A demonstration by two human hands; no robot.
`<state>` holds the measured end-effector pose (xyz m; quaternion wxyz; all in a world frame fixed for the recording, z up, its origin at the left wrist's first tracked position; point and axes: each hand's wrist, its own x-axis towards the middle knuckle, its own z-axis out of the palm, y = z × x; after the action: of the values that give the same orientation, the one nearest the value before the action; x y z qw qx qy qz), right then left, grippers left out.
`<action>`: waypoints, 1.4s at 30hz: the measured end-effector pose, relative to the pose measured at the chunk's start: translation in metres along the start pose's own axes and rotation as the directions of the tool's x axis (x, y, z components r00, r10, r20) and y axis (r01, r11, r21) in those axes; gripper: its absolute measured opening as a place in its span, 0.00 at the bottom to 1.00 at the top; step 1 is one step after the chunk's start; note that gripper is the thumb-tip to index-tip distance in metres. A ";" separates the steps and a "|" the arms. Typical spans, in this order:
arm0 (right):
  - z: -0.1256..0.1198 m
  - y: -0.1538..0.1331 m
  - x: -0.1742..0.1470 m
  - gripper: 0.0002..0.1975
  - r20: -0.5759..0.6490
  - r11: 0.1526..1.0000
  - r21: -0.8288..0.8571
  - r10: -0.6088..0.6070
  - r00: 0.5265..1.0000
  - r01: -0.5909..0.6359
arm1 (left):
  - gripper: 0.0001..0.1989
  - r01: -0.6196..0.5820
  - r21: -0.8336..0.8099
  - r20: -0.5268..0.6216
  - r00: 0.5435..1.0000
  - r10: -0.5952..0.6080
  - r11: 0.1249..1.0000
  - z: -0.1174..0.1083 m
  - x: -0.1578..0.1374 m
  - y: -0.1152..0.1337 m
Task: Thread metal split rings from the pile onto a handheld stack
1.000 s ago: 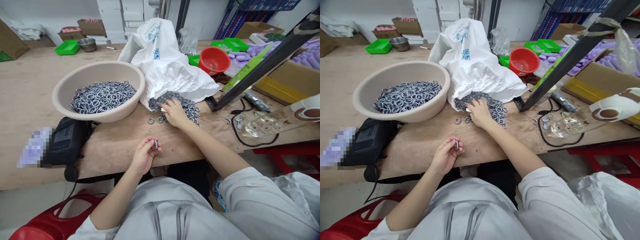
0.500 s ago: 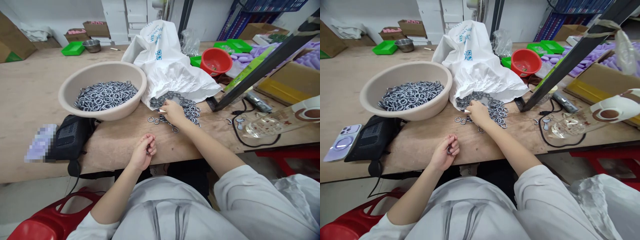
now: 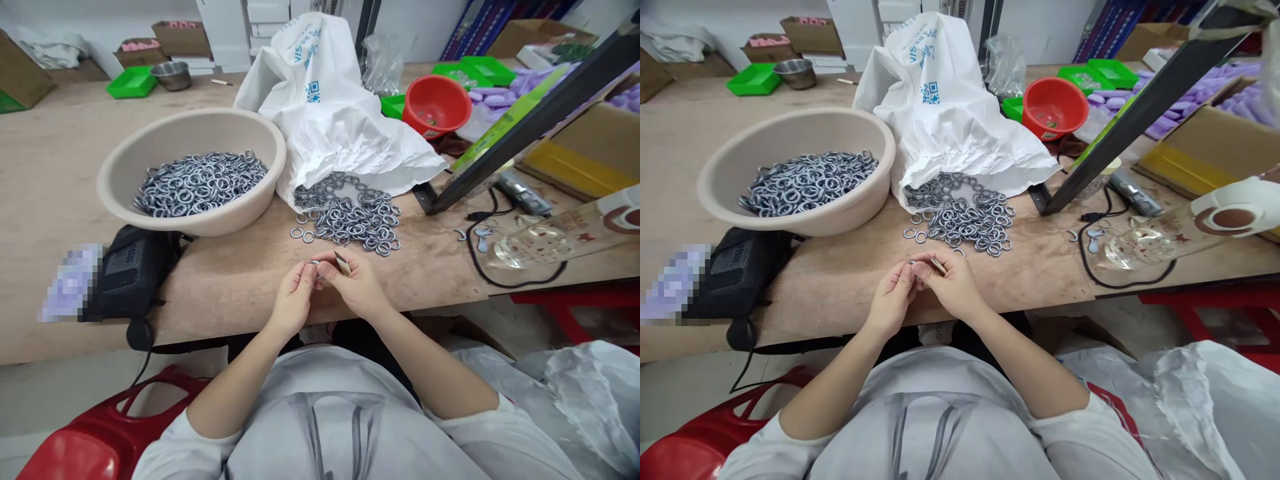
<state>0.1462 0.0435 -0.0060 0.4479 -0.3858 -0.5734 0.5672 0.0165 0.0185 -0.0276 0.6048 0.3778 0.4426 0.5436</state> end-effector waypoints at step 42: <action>-0.010 -0.002 0.049 0.14 0.147 0.708 -0.682 -0.112 0.983 0.183 | 0.13 0.346 -0.350 0.058 0.935 -0.349 0.870 -0.031 -0.018 0.025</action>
<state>0.1411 0.0926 -0.0010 0.2875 -0.4508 -0.7931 0.2917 -0.0216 0.0027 -0.0117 0.7492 0.1749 0.4000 0.4981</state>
